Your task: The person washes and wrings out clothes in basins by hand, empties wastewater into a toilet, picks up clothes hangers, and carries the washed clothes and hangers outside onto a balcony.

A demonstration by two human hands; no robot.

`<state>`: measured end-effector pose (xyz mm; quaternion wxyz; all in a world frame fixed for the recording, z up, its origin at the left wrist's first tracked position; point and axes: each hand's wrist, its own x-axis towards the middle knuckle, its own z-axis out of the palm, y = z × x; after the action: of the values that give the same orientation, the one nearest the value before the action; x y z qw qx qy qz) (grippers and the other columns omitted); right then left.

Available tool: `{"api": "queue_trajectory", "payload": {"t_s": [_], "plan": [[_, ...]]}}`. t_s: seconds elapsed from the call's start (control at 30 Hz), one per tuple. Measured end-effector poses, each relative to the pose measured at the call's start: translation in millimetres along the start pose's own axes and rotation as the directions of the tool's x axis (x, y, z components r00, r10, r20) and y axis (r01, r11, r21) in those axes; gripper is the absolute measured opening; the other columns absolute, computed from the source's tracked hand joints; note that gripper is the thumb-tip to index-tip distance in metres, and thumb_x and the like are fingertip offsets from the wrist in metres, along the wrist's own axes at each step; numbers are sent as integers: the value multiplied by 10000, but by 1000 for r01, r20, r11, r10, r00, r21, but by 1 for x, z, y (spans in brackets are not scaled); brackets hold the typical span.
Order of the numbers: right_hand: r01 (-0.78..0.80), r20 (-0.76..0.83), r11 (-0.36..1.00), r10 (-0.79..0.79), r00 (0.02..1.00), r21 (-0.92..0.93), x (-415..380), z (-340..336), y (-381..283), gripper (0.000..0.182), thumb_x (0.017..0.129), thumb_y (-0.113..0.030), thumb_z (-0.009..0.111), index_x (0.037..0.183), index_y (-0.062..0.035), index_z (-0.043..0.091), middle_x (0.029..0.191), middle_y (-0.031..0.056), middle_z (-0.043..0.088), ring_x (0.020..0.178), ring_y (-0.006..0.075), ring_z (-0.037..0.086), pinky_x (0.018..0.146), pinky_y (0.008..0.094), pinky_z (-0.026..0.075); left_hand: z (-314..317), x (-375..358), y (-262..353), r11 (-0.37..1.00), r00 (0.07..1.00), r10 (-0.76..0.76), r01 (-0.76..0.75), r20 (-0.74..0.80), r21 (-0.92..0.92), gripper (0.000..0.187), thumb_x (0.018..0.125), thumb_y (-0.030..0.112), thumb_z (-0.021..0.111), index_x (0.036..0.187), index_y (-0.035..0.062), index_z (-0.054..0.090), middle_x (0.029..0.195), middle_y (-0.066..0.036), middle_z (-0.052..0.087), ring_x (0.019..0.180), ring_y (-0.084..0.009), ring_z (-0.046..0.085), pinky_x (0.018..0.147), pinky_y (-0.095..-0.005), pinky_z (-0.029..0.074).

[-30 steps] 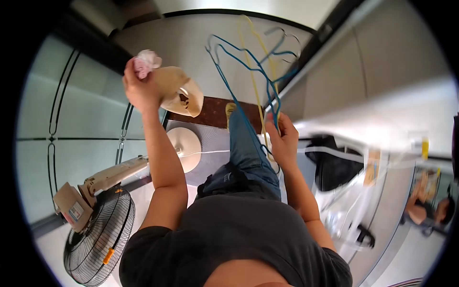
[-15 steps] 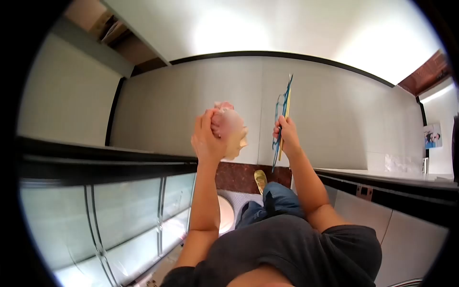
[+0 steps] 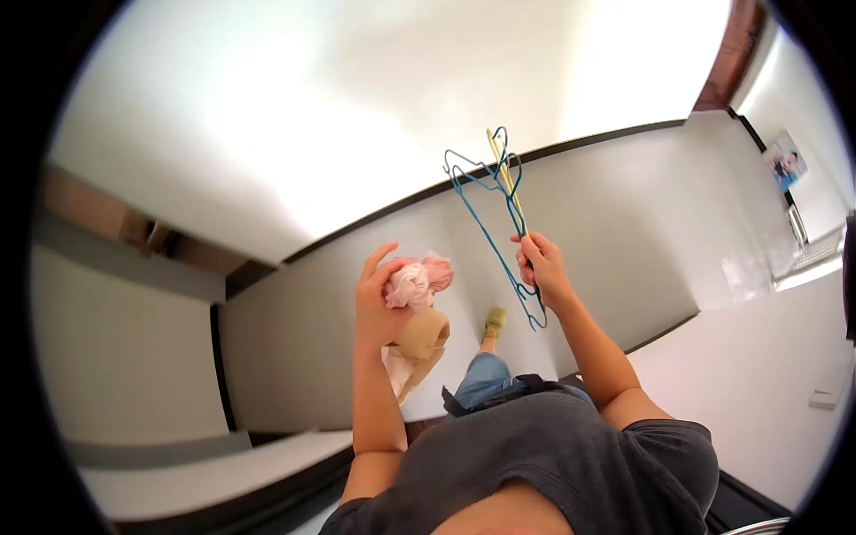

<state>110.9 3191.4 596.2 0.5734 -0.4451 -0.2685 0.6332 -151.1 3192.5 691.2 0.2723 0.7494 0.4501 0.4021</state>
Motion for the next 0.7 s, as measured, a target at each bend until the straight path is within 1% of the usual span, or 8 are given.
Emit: {"api": "queue_trajectory", "payload": {"t_s": [0.1,0.23,0.33,0.47,0.53,0.57,0.67,0.7], "plan": [[62,-30,982,-69,997,-178,35,-5,-21,238,949,-212,496,1031,-4,579,630,-30,482,429,24,371,385,180,296,30,110,-33,966,952,155,-89,265,-244,457,551,31,797,984,55,652,1403,-205,378,1065,-260,596,862,-326,480],[148,-157,936,-206,966,-319,62,-59,-70,225,931,-193,534,1043,-11,608,673,-8,534,546,35,468,469,193,363,140,248,-6,923,696,368,-196,616,-331,448,560,54,798,984,56,652,1463,-226,260,1075,-284,591,856,-329,478],[145,-324,908,-284,903,-392,79,-95,-99,218,915,-166,564,1055,-7,612,705,2,563,638,61,529,548,209,414,217,319,18,851,565,484,-127,668,-509,416,588,100,796,978,63,656,1467,-262,207,1102,-302,574,859,-339,466],[134,-453,835,-416,788,-534,131,-188,-135,210,900,-140,583,1064,-10,603,718,29,589,642,81,543,573,229,440,345,401,33,769,473,631,-274,615,-578,397,591,116,798,960,71,658,1418,-308,263,1127,-333,553,870,-351,464],[107,-477,817,-430,767,-566,124,-204,-155,214,892,-128,590,1070,-9,595,731,45,600,645,89,549,587,240,450,362,415,74,727,429,681,-302,594,-616,378,598,122,795,947,74,658,1385,-330,302,1138,-351,542,872,-358,464],[80,-495,818,-419,761,-570,135,-220,-163,215,889,-121,590,1071,-8,591,741,53,604,646,93,551,595,245,456,385,427,82,653,424,757,-448,498,-611,372,605,129,788,948,80,652,1353,-292,378,1112,-351,557,863,-358,467],[130,-514,887,-370,774,-443,175,-287,-216,203,892,-97,566,1076,-13,566,754,26,583,641,79,529,598,238,443,459,470,110,749,428,654,-247,624,-615,377,606,124,781,954,81,642,1342,-232,422,1085,-338,573,859,-354,471],[154,-508,911,-346,789,-382,182,-305,-232,212,885,-78,559,1086,-12,563,771,36,589,646,92,545,616,248,459,472,474,121,757,400,651,-275,645,-593,387,593,110,791,949,58,646,1323,-207,448,1134,-288,557,876,-326,464]]}}
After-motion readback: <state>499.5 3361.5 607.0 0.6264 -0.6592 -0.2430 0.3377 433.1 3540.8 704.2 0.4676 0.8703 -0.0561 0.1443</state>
